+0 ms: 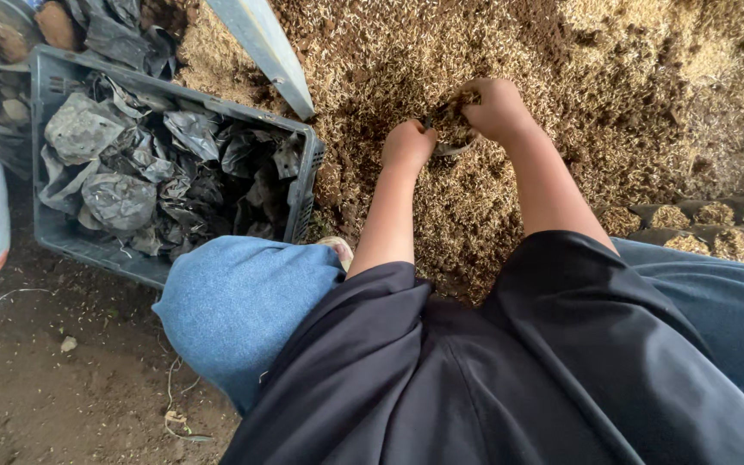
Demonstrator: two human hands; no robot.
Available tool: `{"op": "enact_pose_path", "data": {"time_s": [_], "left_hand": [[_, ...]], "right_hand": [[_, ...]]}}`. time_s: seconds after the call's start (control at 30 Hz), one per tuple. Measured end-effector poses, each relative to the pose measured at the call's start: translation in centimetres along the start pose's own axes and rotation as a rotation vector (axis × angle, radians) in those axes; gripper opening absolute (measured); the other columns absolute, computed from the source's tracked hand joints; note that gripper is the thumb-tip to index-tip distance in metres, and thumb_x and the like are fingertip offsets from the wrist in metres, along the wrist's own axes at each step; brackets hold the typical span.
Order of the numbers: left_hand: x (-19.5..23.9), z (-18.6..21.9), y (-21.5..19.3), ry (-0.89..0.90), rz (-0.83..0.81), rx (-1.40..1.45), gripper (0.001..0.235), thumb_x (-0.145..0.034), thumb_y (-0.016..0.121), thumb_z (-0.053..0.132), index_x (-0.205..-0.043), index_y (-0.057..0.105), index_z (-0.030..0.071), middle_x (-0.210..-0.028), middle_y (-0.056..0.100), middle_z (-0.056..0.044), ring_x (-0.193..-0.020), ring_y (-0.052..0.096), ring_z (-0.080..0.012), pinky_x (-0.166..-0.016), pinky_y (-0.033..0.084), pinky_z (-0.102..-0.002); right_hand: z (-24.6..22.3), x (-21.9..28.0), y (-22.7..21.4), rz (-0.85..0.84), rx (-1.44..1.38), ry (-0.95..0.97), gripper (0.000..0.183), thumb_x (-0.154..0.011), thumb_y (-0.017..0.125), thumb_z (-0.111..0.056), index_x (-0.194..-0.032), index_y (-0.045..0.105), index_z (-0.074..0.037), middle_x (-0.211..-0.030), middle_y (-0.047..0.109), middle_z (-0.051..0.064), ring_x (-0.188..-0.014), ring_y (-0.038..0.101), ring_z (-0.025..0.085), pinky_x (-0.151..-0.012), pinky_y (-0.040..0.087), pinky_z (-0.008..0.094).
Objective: The person scoops a dry, granular material from a large pile and fills small black pouches. They repeatedly grab handfuls of the material, stuff it into the pouches, and place the filled pouches into a nearby crate.
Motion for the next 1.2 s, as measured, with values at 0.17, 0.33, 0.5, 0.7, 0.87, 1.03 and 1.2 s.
{"op": "enact_pose_path", "data": {"time_s": [0.17, 0.33, 0.5, 0.7, 0.87, 1.03, 1.2], "left_hand": [[0.4, 0.0, -0.1, -0.017, 0.009, 0.024, 0.024, -0.096, 0.057, 0.028, -0.097, 0.072, 0.009, -0.069, 0.066, -0.002, -0.051, 0.053, -0.0097, -0.050, 0.043, -0.030], [1.5, 0.6, -0.9, -0.019, 0.025, 0.050, 0.025, -0.096, 0.059, 0.030, -0.100, 0.071, 0.008, -0.073, 0.068, -0.001, -0.052, 0.054, -0.0095, -0.052, 0.043, -0.030], [1.8, 1.8, -2.3, 0.136, 0.209, 0.216, 0.036, -0.088, 0.066, 0.020, -0.120, 0.058, 0.007, -0.090, 0.067, -0.008, -0.063, 0.063, -0.0129, -0.058, 0.050, -0.031], [-0.3, 2.3, -1.7, 0.302, 0.341, 0.161, 0.022, -0.093, 0.064, 0.021, -0.112, 0.071, 0.012, -0.105, 0.067, -0.010, -0.080, 0.065, -0.0176, -0.072, 0.054, -0.031], [-1.1, 2.8, -2.3, 0.425, 0.512, 0.251, 0.018, -0.096, 0.063, 0.023, -0.095, 0.072, 0.008, -0.092, 0.070, -0.004, -0.079, 0.064, -0.0143, -0.073, 0.054, -0.030], [-1.6, 4.5, -3.5, 0.435, 0.456, 0.398, 0.021, -0.097, 0.061, 0.026, -0.096, 0.068, 0.006, -0.082, 0.069, -0.003, -0.067, 0.062, -0.0135, -0.062, 0.053, -0.027], [0.1, 6.4, -6.1, 0.584, 0.612, 0.358, 0.020, -0.098, 0.059, 0.023, -0.098, 0.066, 0.004, -0.086, 0.070, -0.004, -0.072, 0.064, -0.0109, -0.063, 0.054, -0.022]], "right_hand": [[-1.1, -0.2, 0.5, 0.177, 0.111, -0.266, 0.047, -0.083, 0.066, 0.003, -0.129, 0.063, -0.006, -0.107, 0.069, 0.014, -0.070, 0.060, 0.007, -0.059, 0.057, 0.023], [0.0, 0.1, 1.1, 0.039, 0.080, -0.054, 0.036, -0.095, 0.066, -0.014, -0.131, 0.066, -0.017, -0.104, 0.073, 0.013, -0.072, 0.060, 0.018, -0.065, 0.054, 0.033], [-1.5, 0.4, -0.2, 0.118, 0.081, -0.219, 0.033, -0.089, 0.077, -0.020, -0.120, 0.068, -0.011, -0.106, 0.071, 0.008, -0.079, 0.062, 0.009, -0.074, 0.054, 0.025], [-0.2, 0.0, -0.1, 0.078, 0.016, -0.086, 0.029, -0.097, 0.063, -0.017, -0.126, 0.067, -0.012, -0.100, 0.073, 0.009, -0.067, 0.062, 0.012, -0.062, 0.054, 0.028], [-0.5, 0.7, -0.1, 0.012, -0.069, -0.094, 0.031, -0.095, 0.064, -0.014, -0.126, 0.067, -0.011, -0.096, 0.074, 0.010, -0.068, 0.061, 0.013, -0.060, 0.052, 0.029], [-1.7, 1.3, -0.7, 0.047, -0.038, -0.176, 0.034, -0.092, 0.074, -0.019, -0.124, 0.067, -0.009, -0.103, 0.073, 0.011, -0.079, 0.067, 0.014, -0.070, 0.054, 0.026], [-0.6, 0.7, -0.7, -0.007, -0.103, -0.122, 0.026, -0.099, 0.061, -0.019, -0.122, 0.068, -0.013, -0.108, 0.073, 0.007, -0.083, 0.068, 0.011, -0.073, 0.058, 0.026]]}}
Point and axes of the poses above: each hand's wrist, its own x-axis away from the middle knuckle, its own y-axis out of the palm, z = x × y, the point moved 7 cm from there along -x, towards the middle knuckle
